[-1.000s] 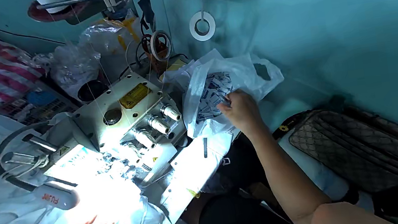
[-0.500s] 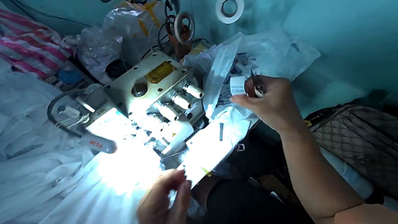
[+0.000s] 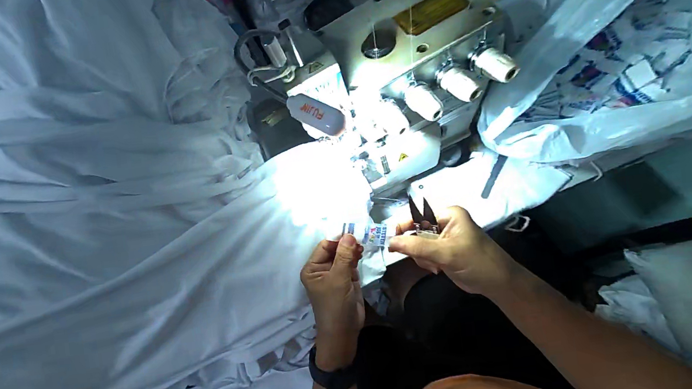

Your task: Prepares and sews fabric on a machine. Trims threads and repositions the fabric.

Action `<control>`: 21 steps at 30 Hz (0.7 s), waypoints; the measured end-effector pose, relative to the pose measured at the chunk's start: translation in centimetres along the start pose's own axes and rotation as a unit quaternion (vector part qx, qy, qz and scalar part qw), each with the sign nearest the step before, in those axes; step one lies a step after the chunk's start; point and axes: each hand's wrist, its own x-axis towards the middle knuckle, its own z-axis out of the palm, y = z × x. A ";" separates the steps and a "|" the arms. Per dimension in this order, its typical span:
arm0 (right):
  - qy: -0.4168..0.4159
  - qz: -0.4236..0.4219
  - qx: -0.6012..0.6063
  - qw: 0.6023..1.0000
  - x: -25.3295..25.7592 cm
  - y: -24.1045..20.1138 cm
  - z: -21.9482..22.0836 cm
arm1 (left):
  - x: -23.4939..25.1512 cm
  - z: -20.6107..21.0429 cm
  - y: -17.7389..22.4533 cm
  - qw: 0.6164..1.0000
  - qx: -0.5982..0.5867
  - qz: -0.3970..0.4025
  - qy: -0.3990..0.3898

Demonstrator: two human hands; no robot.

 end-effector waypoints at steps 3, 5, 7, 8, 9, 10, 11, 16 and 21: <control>0.038 -0.057 -0.020 0.997 0.1 0.9 0.3 | 0.0 -0.1 -0.5 1.000 -0.024 -0.001 -0.001; 0.025 -0.113 -0.085 0.990 0.1 1.2 0.3 | 0.1 0.0 -0.6 0.998 -0.059 -0.026 -0.005; 0.012 -0.162 -0.130 0.978 0.1 1.2 0.3 | 0.1 0.1 -0.5 0.994 -0.089 -0.065 -0.015; 0.010 -0.181 -0.142 0.973 0.1 1.1 0.4 | 0.1 -0.1 -0.5 0.990 -0.104 -0.089 -0.040; 0.013 -0.197 -0.151 0.969 0.2 0.9 0.5 | 0.1 -0.4 -0.6 0.984 -0.119 -0.112 -0.068; 0.015 -0.210 -0.159 0.965 0.3 0.7 0.5 | 0.1 -0.7 -0.7 0.977 -0.134 -0.137 -0.093; 0.013 -0.219 -0.170 0.961 0.5 0.4 0.5 | 0.2 -0.9 -0.8 0.970 -0.146 -0.159 -0.116; -0.028 -0.206 -0.170 0.963 0.9 -0.8 0.3 | 0.7 -2.3 -1.5 0.938 -0.164 -0.188 -0.240; -0.030 -0.171 -0.148 0.974 0.7 -0.9 0.2 | 0.6 -2.5 -0.8 0.948 -0.087 -0.145 -0.270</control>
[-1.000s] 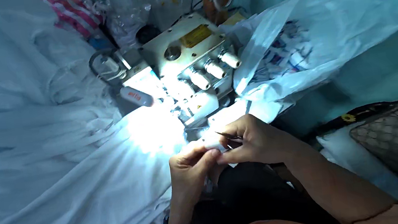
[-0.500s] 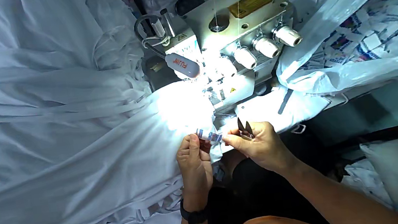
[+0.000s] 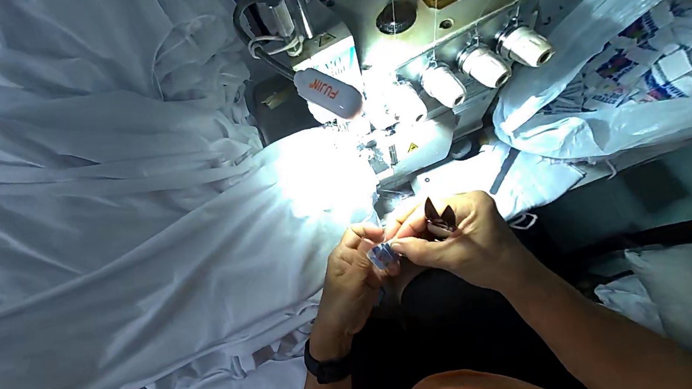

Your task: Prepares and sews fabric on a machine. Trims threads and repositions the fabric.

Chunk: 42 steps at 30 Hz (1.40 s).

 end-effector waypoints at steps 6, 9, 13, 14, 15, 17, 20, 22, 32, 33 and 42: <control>-0.009 0.029 -0.010 0.999 0.0 0.4 0.1 | -1.0 0.7 1.1 0.952 0.274 0.105 0.088; -0.009 0.031 -0.014 0.999 0.0 0.6 0.4 | -1.2 1.6 1.4 0.924 0.343 0.122 0.118; 0.010 0.063 0.018 0.998 -0.1 0.8 0.6 | -1.2 1.6 1.4 0.929 0.321 0.115 0.144; 0.003 0.075 0.033 0.997 0.0 0.9 0.3 | -1.1 1.4 1.4 0.931 0.311 0.115 0.152; -0.009 0.095 0.044 0.995 0.0 1.0 0.0 | -1.1 1.4 1.4 0.932 0.304 0.114 0.162; -0.028 0.154 0.059 0.986 0.0 1.1 -0.6 | -1.0 1.3 1.4 0.933 0.291 0.108 0.183; -0.054 0.202 0.100 0.973 -0.1 1.0 -0.7 | -0.9 1.3 1.4 0.934 0.284 0.098 0.195; -0.060 0.200 0.106 0.972 -0.3 1.1 -0.3 | -0.8 1.3 1.3 0.932 0.286 0.098 0.199; -0.028 0.153 0.106 0.982 -0.2 2.5 0.9 | -0.6 1.4 1.1 0.927 0.294 0.101 0.208; -0.025 0.148 0.107 0.983 -0.2 2.5 1.0 | -0.6 1.4 1.1 0.927 0.295 0.099 0.209; -0.011 0.146 0.121 0.982 -0.2 2.6 1.6 | -0.9 1.0 1.7 0.926 0.318 0.086 0.184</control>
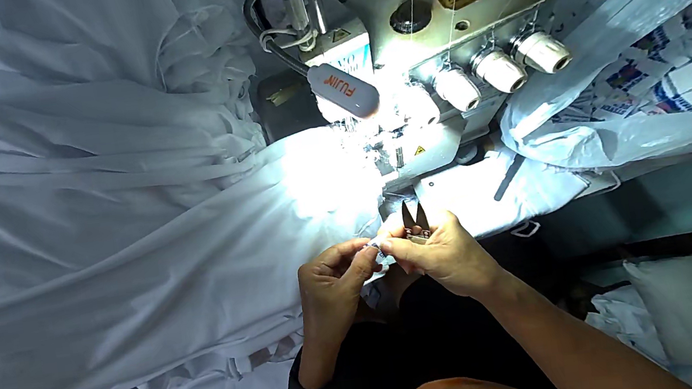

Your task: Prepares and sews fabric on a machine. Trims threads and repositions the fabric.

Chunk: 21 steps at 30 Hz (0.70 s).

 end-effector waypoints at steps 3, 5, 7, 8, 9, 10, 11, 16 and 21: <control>0.005 0.005 0.005 1.000 0.0 -0.1 0.1 | 0.0 -0.1 0.0 1.000 0.002 0.005 0.001; 0.013 0.008 0.009 1.000 0.0 -0.1 0.3 | 0.0 -0.1 0.1 1.000 0.002 0.006 0.003; 0.019 0.008 0.012 1.000 0.0 -0.1 0.4 | -0.1 0.0 0.1 1.000 0.003 0.008 0.006; 0.018 0.007 0.009 1.000 0.0 -0.1 0.4 | -0.1 0.0 0.1 1.000 0.005 0.009 0.008; 0.018 0.006 0.006 1.000 -0.1 -0.1 0.4 | 0.0 0.1 0.1 1.000 0.007 0.010 0.009; 0.019 0.005 0.002 1.000 -0.1 -0.1 0.4 | 0.0 0.1 0.0 1.000 0.010 0.012 0.010; 0.020 0.005 -0.002 1.000 0.0 -0.1 0.4 | 0.0 0.1 0.0 1.000 0.014 0.015 0.010; 0.045 0.016 -0.022 0.999 -0.1 -0.1 0.7 | 0.4 -0.2 -0.5 0.996 0.073 0.044 -0.016; 0.054 -0.149 -0.099 0.982 0.9 -0.1 -0.3 | 2.3 -1.5 1.9 0.971 0.188 0.135 -0.055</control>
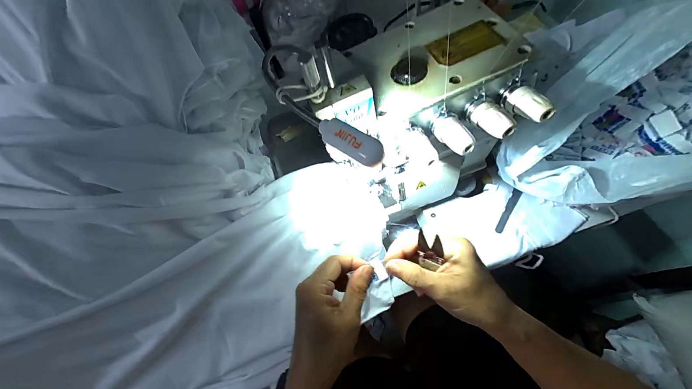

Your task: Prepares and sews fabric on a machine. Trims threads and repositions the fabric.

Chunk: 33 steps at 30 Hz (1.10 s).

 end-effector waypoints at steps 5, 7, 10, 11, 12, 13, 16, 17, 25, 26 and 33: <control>0.057 -0.283 -0.345 0.893 3.5 4.7 -2.6 | 4.0 -2.1 1.1 0.990 0.133 0.044 0.019; 0.029 -0.340 -0.379 0.860 4.6 5.8 -2.9 | 5.3 -1.0 0.5 0.987 0.159 0.027 0.011; -0.006 -0.382 -0.364 0.849 5.0 6.0 -2.7 | 6.7 0.9 -1.1 0.974 0.223 0.041 0.013; -0.010 -0.391 -0.347 0.853 4.9 6.0 -2.6 | 6.9 1.2 -1.6 0.968 0.246 0.051 0.018; -0.009 -0.397 -0.331 0.856 4.7 5.9 -2.4 | 7.0 1.4 -1.9 0.964 0.260 0.058 0.022; -0.005 -0.404 -0.321 0.857 4.7 5.7 -2.2 | 7.0 1.5 -2.1 0.961 0.268 0.061 0.025; -0.003 -0.418 -0.326 0.848 4.3 5.3 -2.2 | 6.8 1.6 -1.9 0.961 0.268 0.058 0.024; -0.003 -0.424 -0.337 0.841 4.3 5.2 -2.3 | 6.8 1.6 -1.9 0.962 0.266 0.055 0.021; -0.024 -0.379 -0.414 0.828 3.8 3.9 -1.9 | 7.2 1.0 -2.3 0.965 0.255 0.052 0.013; -0.022 -0.372 -0.424 0.825 3.7 3.7 -1.8 | 7.3 0.7 -2.4 0.967 0.250 0.055 0.010; -0.020 -0.359 -0.441 0.822 3.5 3.2 -1.6 | 7.7 0.3 -2.5 0.970 0.239 0.028 0.004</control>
